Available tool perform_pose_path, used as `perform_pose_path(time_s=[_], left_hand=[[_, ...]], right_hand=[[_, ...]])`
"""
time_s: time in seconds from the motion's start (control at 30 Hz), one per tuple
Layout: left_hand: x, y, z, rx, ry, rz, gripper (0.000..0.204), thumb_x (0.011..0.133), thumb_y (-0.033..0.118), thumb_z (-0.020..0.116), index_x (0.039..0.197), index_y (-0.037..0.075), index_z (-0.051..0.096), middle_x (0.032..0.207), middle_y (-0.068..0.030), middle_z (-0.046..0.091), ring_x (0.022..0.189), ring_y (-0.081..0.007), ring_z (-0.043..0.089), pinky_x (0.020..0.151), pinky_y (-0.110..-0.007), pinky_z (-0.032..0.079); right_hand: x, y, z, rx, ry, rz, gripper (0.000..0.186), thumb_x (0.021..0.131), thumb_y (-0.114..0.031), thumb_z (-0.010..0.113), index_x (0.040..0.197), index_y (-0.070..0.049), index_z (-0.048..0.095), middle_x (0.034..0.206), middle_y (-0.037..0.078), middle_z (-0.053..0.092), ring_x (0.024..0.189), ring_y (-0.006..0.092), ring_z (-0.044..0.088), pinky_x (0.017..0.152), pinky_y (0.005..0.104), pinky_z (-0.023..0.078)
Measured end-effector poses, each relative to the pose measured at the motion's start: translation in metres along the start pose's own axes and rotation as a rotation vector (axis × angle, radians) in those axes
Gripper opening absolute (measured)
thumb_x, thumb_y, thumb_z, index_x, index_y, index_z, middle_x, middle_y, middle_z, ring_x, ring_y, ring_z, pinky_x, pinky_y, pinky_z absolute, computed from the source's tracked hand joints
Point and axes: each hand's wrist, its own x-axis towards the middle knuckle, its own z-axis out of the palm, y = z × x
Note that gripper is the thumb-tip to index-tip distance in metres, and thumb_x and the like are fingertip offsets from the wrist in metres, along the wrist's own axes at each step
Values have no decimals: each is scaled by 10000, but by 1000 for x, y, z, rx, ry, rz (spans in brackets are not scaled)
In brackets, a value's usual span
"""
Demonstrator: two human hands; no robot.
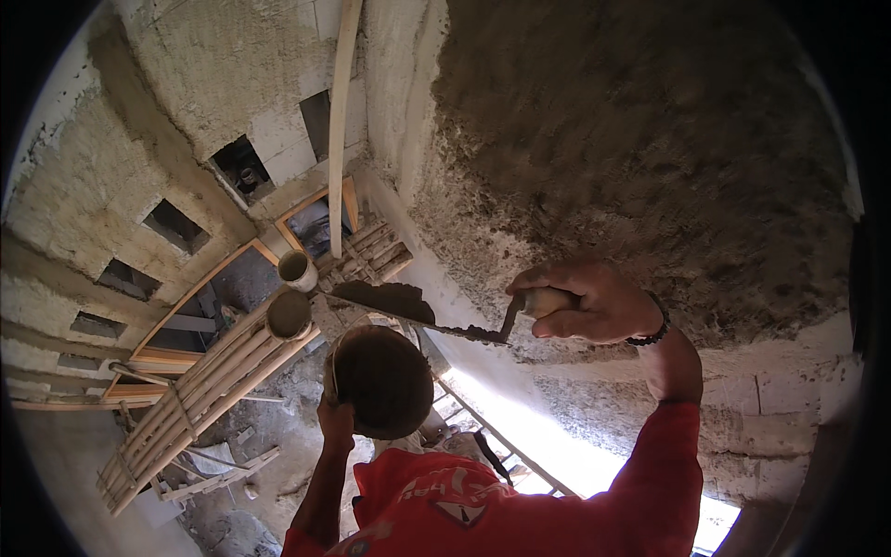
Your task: The person applies wet plaster from a bucket onto a ceiling using a trowel and then smooths the surface with a long wooden board.
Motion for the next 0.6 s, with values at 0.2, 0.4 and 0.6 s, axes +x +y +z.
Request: perform_pose_path(time_s=[0.2, 0.4, 0.6], left_hand=[[-4, 10, 23, -58, 0, 167, 463, 634, -34, 502, 1087, 1, 592, 832, -46, 597, 683, -142, 542, 587, -280, 439], [-11, 27, 35, -38, -144, 81, 545, 641, -49, 485, 1178, -18, 575, 901, -65, 616, 768, -157, 576, 671, -298, 470], [-21, 59, 87, 55, -301, 192, 601, 649, -72, 470, 1242, -19, 555, 944, -80, 633, 807, -156, 593, 691, -294, 481]], right_hand=[[-67, 136, -72, -324, 606, 670, 395, 934, -323, 599, 1170, -7, 602, 736, 72, 618, 588, 147, 590, 544, 339, 483], [-58, 49, 9, -405, 205, 500, 362, 887, -284, 611, 1155, -41, 610, 816, 128, 610, 631, 232, 613, 641, 386, 523], [-78, 68, 132, -782, -112, 454, 263, 851, -190, 592, 1092, -99, 643, 931, 170, 588, 807, 298, 657, 629, 404, 556]])
